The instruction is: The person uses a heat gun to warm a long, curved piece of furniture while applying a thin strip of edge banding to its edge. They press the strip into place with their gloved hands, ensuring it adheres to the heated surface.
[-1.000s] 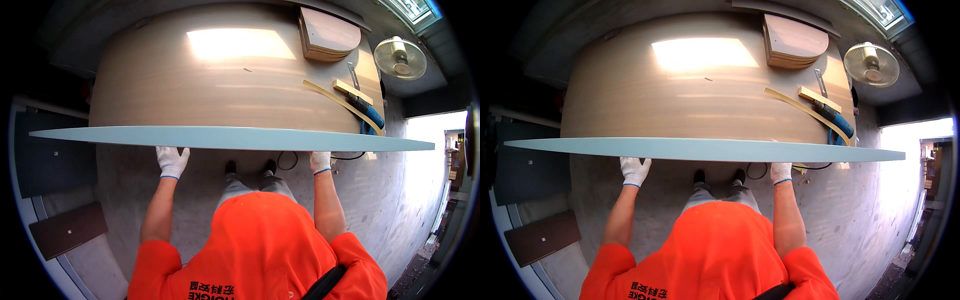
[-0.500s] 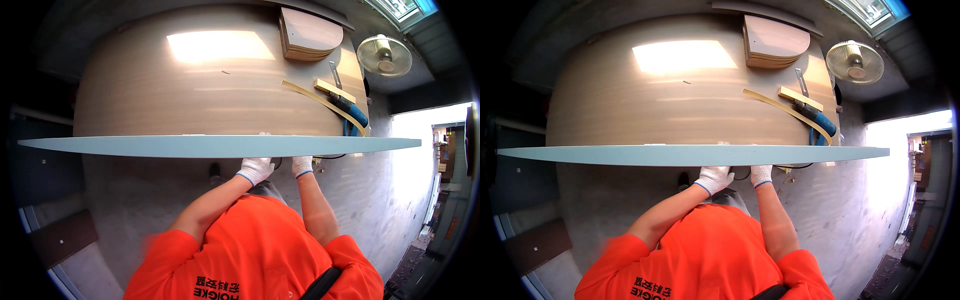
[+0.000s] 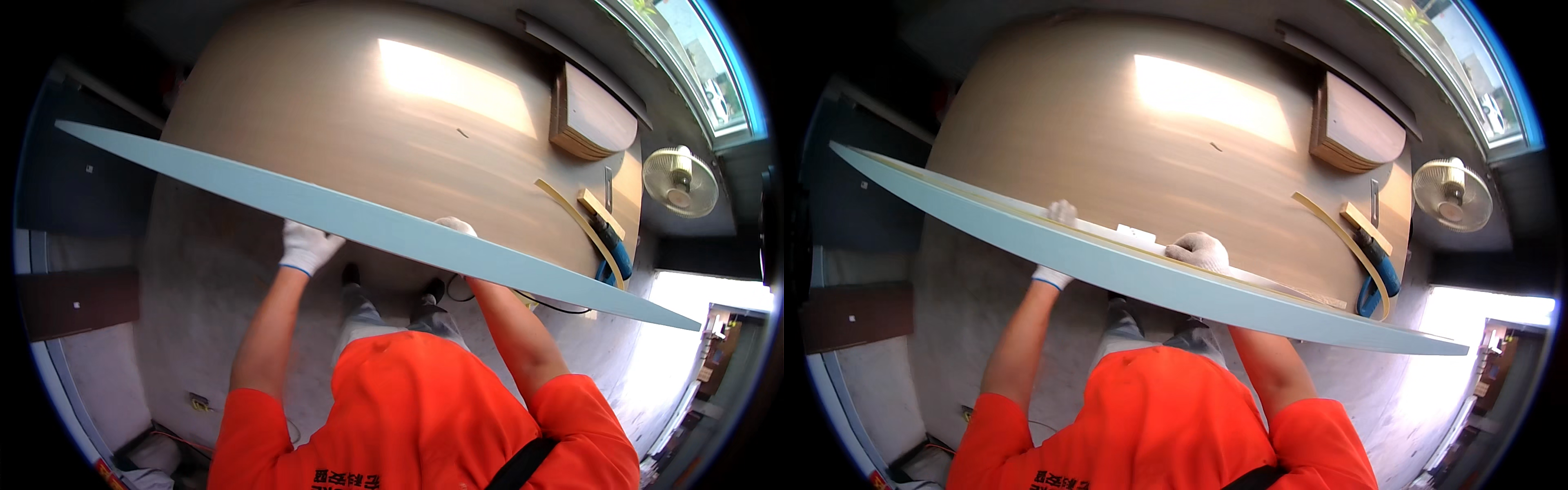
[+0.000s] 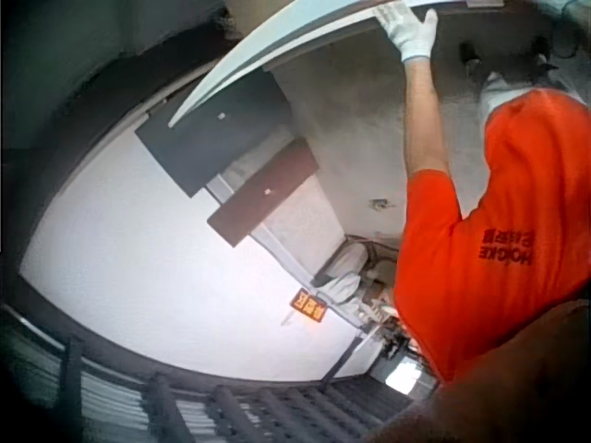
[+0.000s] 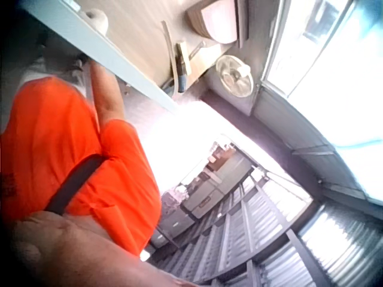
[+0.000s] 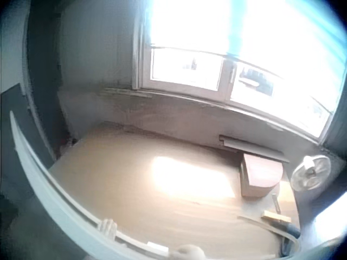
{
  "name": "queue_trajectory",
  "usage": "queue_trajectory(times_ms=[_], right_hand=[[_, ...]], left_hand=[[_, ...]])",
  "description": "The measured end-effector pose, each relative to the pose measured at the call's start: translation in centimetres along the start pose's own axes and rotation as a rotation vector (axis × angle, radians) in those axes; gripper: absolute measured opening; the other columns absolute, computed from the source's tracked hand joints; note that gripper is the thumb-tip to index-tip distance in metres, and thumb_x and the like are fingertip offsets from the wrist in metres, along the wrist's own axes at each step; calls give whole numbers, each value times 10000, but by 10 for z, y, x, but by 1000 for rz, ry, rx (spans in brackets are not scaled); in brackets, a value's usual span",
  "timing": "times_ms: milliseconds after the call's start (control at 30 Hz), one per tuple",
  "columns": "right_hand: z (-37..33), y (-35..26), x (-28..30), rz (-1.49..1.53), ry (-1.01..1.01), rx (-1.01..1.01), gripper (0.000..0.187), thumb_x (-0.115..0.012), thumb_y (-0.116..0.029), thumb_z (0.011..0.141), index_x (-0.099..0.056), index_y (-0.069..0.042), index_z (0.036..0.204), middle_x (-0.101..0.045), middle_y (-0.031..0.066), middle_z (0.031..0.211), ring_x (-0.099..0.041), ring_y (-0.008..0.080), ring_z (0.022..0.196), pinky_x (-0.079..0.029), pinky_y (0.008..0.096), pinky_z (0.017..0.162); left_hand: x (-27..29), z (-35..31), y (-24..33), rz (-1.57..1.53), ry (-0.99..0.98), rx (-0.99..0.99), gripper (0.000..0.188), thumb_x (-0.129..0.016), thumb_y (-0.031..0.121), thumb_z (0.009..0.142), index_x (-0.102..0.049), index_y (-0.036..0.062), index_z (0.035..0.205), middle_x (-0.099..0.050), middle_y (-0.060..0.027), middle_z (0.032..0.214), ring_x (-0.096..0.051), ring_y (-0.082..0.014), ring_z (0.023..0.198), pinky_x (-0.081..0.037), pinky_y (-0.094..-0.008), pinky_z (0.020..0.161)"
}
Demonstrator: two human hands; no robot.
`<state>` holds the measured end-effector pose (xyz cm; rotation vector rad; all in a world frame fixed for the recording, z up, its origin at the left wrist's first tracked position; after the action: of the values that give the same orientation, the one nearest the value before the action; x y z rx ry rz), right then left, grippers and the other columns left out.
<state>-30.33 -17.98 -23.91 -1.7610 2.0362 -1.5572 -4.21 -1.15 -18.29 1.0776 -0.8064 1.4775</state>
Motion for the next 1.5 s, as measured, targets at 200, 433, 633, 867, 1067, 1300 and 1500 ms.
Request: queue_trajectory(times_ms=[200,433,633,867,1067,1300,1500], right_hand=[[33,-71,-54,41,47,-30,329,-809,-316,925,-832,-10,1042,-790,195,939,-770,277,927,-585,405,844],[40,-140,-60,-4,53,-132,317,-842,-315,878,-826,-9,957,-785,91,866,-712,171,833,-568,341,818],[51,-128,-68,-101,117,105,305,-845,-287,855,-816,5,938,-795,121,868,-738,176,838,-584,352,814],[45,-150,-63,-14,46,25,330,-851,-298,857,-815,12,963,-791,120,876,-732,179,842,-583,355,817],[42,-122,-63,-26,92,-2,353,-837,-316,872,-809,14,993,-795,120,913,-732,183,861,-585,356,825],[24,-107,-51,-45,244,252,331,-702,-338,990,-796,-20,978,-758,141,919,-739,337,897,-583,436,816],[49,-85,-69,-544,496,195,361,-645,-439,1027,-739,-95,973,-780,149,979,-731,370,1021,-467,545,988]], left_hand=[[-50,-28,-88,-5,-87,155,873,-808,585,815,-625,31,1465,-530,-250,1581,-402,-443,1541,-230,-594,1325],[-51,-23,-86,-256,-175,270,1072,-856,503,788,-426,-5,1629,-366,-232,1727,-254,-410,1647,-148,-584,1362],[-49,-26,-89,-234,-134,273,1119,-870,500,766,-396,-3,1646,-345,-231,1740,-252,-412,1647,-158,-571,1365],[-42,-23,-89,-252,-144,294,1084,-863,486,783,-410,-2,1639,-353,-225,1737,-264,-404,1644,-167,-563,1365],[-44,-21,-90,-228,-129,276,1081,-866,477,780,-414,0,1638,-358,-225,1734,-269,-398,1643,-172,-556,1366],[-51,-18,-82,-199,-176,253,1085,-829,530,788,-415,-1,1639,-381,-229,1720,-260,-413,1643,-155,-569,1366],[-60,-26,-84,-77,-147,161,909,-716,474,933,-431,-66,1607,-413,-285,1685,-322,-468,1609,-221,-612,1331]])
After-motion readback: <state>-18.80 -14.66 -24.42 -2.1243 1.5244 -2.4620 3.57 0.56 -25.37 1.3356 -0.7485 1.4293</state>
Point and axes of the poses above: each hand's wrist, its own z-axis towards the middle knuckle, its own x-axis out of the back of the hand, y = z × x, the point moved 7 cm from there along z, towards the middle knuckle
